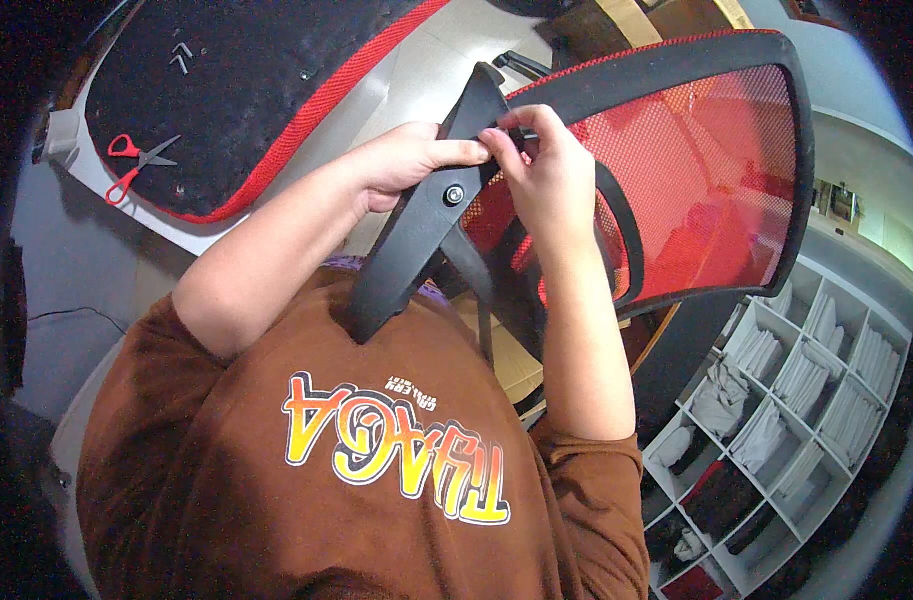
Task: The person assembles a red mesh office chair by attaching the backrest to the seat frame using screws. They align the parts, insert screws, and tighten them by hand, then flip the backrest to continue securing the remaining fasteners.
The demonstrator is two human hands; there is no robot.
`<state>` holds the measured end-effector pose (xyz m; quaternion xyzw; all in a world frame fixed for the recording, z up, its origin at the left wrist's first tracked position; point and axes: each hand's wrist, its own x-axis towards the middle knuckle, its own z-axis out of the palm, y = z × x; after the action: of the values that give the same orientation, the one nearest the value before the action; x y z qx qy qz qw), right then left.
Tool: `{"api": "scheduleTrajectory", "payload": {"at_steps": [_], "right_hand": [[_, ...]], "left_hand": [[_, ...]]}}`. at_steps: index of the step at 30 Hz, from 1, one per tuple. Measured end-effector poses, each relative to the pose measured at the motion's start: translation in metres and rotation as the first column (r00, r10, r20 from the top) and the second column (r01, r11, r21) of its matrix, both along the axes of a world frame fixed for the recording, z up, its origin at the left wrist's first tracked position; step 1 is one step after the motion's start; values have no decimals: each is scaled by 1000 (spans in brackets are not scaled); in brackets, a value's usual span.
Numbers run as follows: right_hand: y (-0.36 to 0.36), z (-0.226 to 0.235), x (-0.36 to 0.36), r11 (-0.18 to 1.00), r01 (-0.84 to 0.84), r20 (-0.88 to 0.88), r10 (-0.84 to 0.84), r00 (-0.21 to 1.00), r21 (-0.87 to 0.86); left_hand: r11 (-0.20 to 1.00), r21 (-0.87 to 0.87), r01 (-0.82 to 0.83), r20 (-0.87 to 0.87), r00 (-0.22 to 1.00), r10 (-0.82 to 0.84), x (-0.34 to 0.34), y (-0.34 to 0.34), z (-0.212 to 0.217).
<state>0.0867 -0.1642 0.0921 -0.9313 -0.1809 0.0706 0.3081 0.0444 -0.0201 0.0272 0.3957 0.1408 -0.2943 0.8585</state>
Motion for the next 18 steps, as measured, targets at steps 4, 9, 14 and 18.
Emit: {"api": "scheduleTrajectory", "payload": {"at_steps": [4,9,14,18], "right_hand": [[-8,0,6,986,-136,-37,141,989,99],[-11,-3,15,986,-115,-98,127,987,122],[-6,-3,6,998,-45,1,45,999,-52],[-4,8,9,996,10,-126,1,992,86]], "left_hand": [[1000,-16,21,-12,1000,-21,0,2,1],[1000,-11,29,-13,999,-30,0,1,2],[998,-56,16,-36,999,-18,1,-1,1],[998,-52,24,-5,1000,-24,1,2,-2]]}}
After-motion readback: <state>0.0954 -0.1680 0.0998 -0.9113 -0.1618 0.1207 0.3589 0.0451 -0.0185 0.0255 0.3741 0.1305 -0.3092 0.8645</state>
